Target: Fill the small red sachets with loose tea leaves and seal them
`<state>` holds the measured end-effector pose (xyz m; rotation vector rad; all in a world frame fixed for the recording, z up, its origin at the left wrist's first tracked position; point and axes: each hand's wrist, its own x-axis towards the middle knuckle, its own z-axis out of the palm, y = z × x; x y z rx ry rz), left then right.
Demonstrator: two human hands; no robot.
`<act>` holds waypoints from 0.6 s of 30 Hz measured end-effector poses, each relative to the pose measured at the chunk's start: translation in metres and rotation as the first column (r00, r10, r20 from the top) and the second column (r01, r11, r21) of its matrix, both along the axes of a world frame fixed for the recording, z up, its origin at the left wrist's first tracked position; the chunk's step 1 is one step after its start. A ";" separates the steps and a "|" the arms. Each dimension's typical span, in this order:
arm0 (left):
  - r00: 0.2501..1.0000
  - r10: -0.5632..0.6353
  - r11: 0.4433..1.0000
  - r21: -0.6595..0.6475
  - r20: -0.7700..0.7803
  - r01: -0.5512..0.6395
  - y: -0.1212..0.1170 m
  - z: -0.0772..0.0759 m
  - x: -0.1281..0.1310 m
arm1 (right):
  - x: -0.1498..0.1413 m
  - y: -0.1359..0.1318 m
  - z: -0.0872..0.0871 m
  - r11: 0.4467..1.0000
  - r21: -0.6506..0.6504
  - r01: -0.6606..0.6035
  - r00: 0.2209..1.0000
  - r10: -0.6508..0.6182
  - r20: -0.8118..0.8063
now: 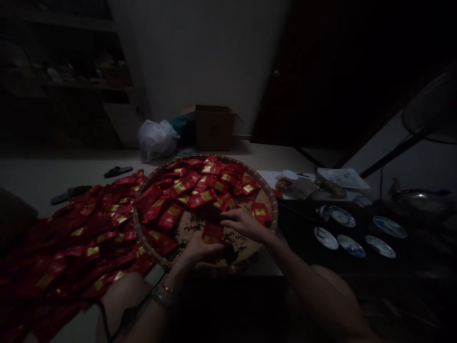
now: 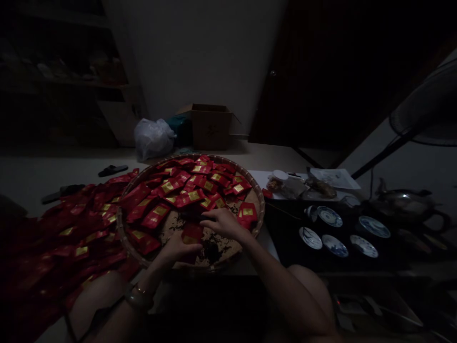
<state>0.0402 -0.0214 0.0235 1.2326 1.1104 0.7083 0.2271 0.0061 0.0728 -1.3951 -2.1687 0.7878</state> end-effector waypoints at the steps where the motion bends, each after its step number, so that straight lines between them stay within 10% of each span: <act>1: 1.000 -0.003 1.000 0.000 0.010 0.003 0.000 -0.001 0.000 | 0.000 0.000 0.000 1.000 0.002 0.000 1.000 0.000 0.002; 18: 1.000 -0.005 1.000 -0.007 0.027 0.006 0.000 -0.004 0.000 | -0.001 -0.002 0.001 1.000 0.008 0.007 1.000 -0.007 -0.014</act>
